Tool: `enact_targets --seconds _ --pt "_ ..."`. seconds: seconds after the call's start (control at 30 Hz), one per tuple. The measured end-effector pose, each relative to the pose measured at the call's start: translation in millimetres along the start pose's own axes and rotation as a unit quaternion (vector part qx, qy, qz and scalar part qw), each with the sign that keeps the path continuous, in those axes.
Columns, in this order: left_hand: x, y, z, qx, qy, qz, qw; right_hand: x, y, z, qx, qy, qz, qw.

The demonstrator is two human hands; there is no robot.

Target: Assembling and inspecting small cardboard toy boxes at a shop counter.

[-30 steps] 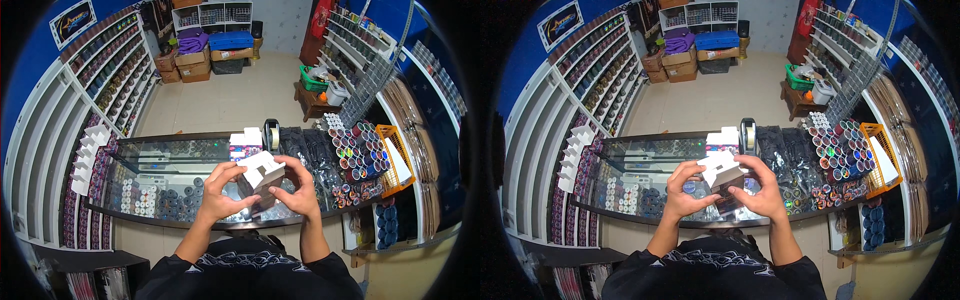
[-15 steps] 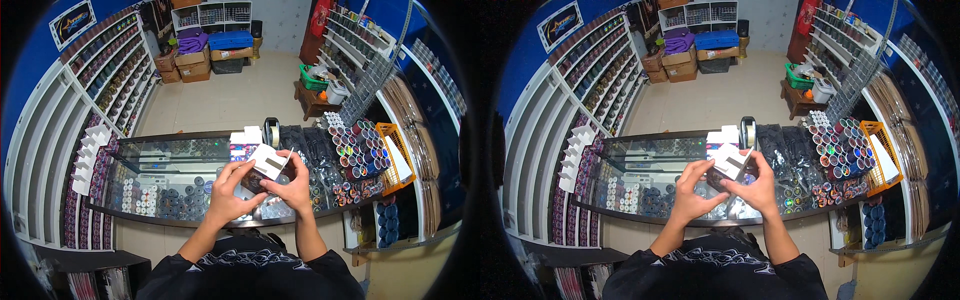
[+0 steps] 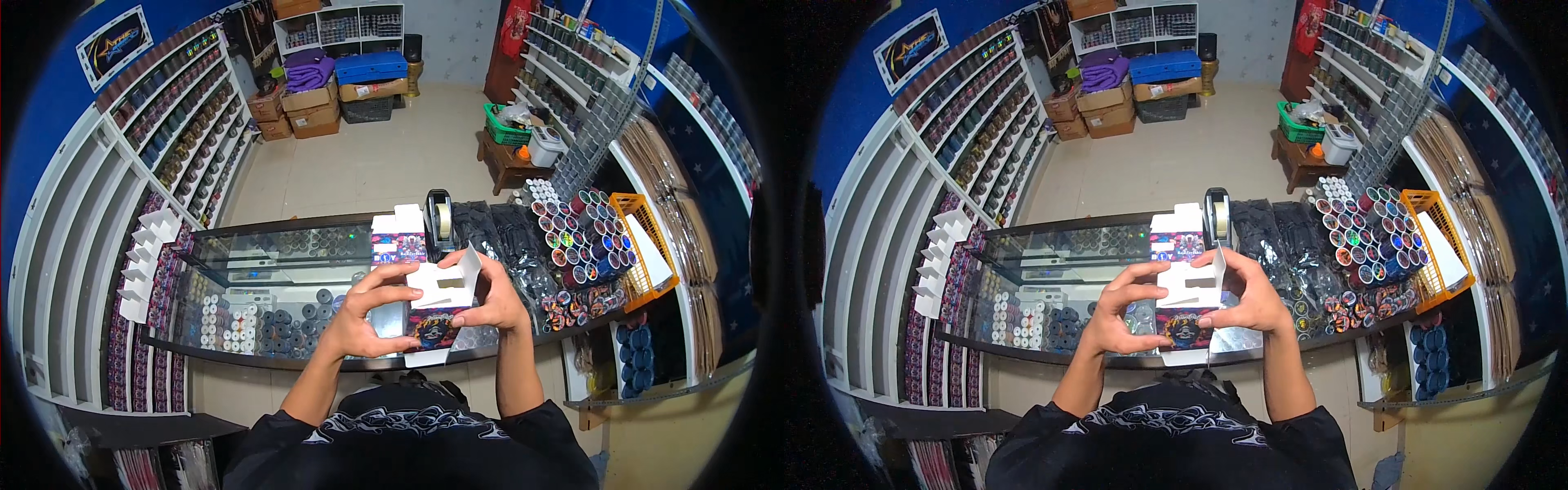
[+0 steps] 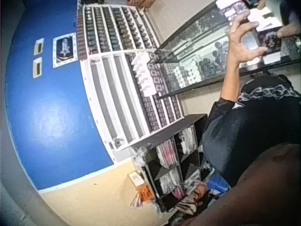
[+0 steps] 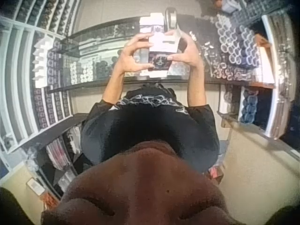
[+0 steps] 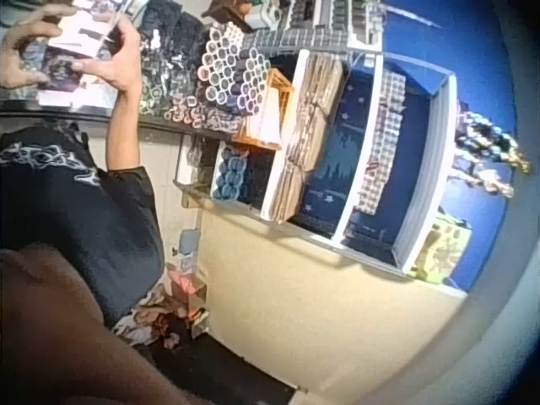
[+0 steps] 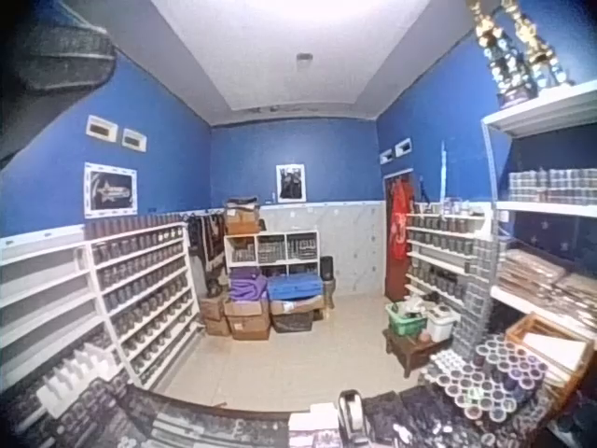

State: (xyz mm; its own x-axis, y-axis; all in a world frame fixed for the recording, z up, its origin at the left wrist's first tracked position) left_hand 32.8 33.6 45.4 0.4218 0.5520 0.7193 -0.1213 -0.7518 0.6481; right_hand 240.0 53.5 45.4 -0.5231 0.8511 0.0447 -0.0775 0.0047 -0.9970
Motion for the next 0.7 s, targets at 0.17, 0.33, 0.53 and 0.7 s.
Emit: enact_targets --seconds 0.17,0.33,0.53,0.7 --pt "-2 1 1 0.018 0.022 0.018 0.999 -2 -5 8 0.078 0.062 -0.026 0.995" --pt "-2 7 -1 0.039 0.045 0.026 0.998 -15 10 9 0.073 0.092 -0.153 0.981" --pt "1 15 -2 0.061 0.002 0.018 0.998 -20 11 11 0.042 0.095 -0.186 0.977" --pt "1 17 -2 0.039 -0.021 0.012 0.999 -23 3 15 0.021 0.099 -0.174 0.979"
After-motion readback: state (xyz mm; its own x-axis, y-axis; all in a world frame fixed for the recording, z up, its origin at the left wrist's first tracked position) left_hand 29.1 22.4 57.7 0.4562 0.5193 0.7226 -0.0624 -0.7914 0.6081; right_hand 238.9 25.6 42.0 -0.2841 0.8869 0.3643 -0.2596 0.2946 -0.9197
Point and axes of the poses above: each hand's wrist, its own x-axis towards the middle knuckle, its own z-axis out of the palm, y = z × x, the point moved 4 cm from there along x, towards the middle knuckle, and after that the axes turned 9 degrees about z, right-handed, at the moved point
